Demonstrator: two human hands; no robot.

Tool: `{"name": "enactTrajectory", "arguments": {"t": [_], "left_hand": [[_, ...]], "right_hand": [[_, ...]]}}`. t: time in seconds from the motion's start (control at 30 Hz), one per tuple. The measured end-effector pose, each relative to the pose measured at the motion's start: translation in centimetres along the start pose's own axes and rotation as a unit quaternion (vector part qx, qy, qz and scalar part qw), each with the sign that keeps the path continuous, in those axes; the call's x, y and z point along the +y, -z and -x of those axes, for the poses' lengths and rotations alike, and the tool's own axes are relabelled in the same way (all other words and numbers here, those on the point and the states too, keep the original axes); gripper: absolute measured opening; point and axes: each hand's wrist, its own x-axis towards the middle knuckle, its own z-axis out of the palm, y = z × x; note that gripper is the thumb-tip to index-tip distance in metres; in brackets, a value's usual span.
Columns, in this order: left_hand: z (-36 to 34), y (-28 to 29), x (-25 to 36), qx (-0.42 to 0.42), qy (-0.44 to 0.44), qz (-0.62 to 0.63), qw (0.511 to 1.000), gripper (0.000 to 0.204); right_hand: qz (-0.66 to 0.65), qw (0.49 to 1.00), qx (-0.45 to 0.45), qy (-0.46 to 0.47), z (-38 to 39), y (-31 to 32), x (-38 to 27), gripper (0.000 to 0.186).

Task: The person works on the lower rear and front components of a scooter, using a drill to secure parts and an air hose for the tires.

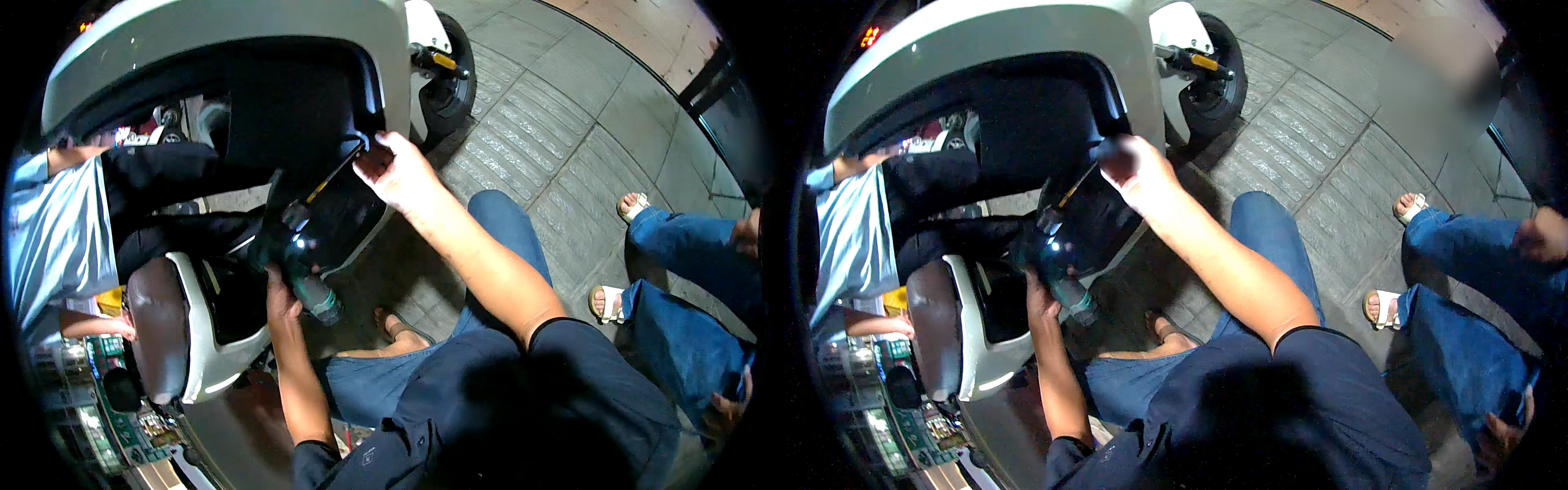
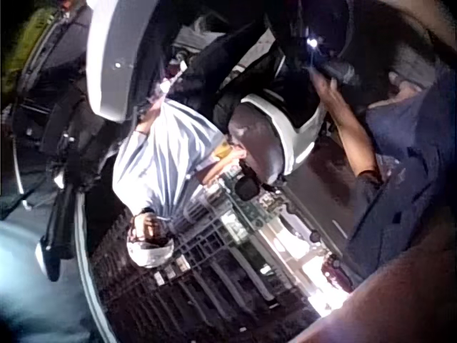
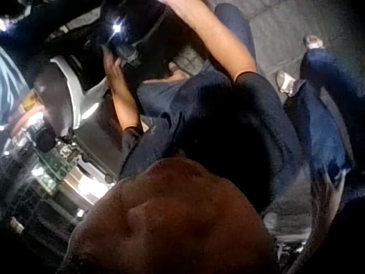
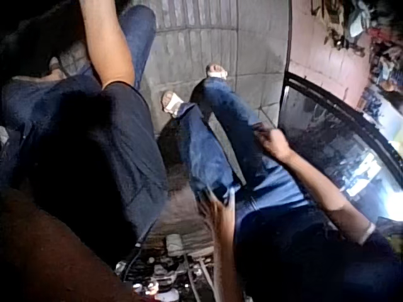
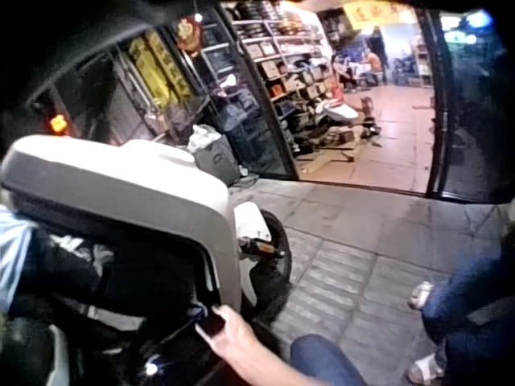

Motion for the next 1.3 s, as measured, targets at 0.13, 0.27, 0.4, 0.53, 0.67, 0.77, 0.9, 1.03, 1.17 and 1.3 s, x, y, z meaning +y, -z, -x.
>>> {"name": "enactTrajectory", "arguments": {"t": [0.13,0.27,0.4,0.53,0.67,0.77,0.9,1.03,1.17,1.3], "left_hand": [[-0.4,1.9,-1.1,0.067,-0.027,-0.021,0.997,0.070],[-0.4,0.3,-0.5,0.042,-0.032,-0.047,0.998,0.069],[-0.4,1.5,0.0,-0.008,-0.044,-0.053,0.998,0.074],[-0.9,1.7,0.2,-0.042,-0.037,-0.051,0.997,0.076],[-1.2,2.0,0.1,-0.036,-0.032,-0.042,0.998,0.077],[-1.3,2.3,0.0,-0.019,-0.032,-0.039,0.999,0.077],[-1.5,3.0,-0.4,-0.015,-0.015,-0.018,1.000,0.076],[-1.5,2.3,-0.5,-0.042,-0.025,-0.001,0.999,0.074],[-1.2,1.7,-0.4,-0.020,-0.046,-0.019,0.999,0.067],[-1.0,3.0,0.0,-0.050,-0.069,-0.102,0.991,0.064]], "right_hand": [[0.058,0.998,0.004,0.016,0.3,-0.6,0.0,0.020],[0.043,0.999,0.001,0.028,0.5,-0.4,-0.5,0.014],[0.044,0.999,0.014,0.014,0.7,-1.1,0.0,0.009],[0.054,0.998,0.009,0.043,0.4,-0.3,-0.2,0.012],[0.046,0.998,0.003,0.039,0.0,0.2,-0.3,0.012],[0.036,0.998,0.009,0.041,0.1,-0.1,-0.2,0.012],[0.039,0.998,0.004,0.045,0.0,0.2,-0.3,0.012],[0.044,0.998,-0.009,0.042,-0.1,0.4,-0.3,0.015],[0.058,0.998,0.019,0.036,0.3,0.3,-0.3,0.014],[0.091,0.994,0.010,0.052,0.7,0.0,0.1,0.016]]}}
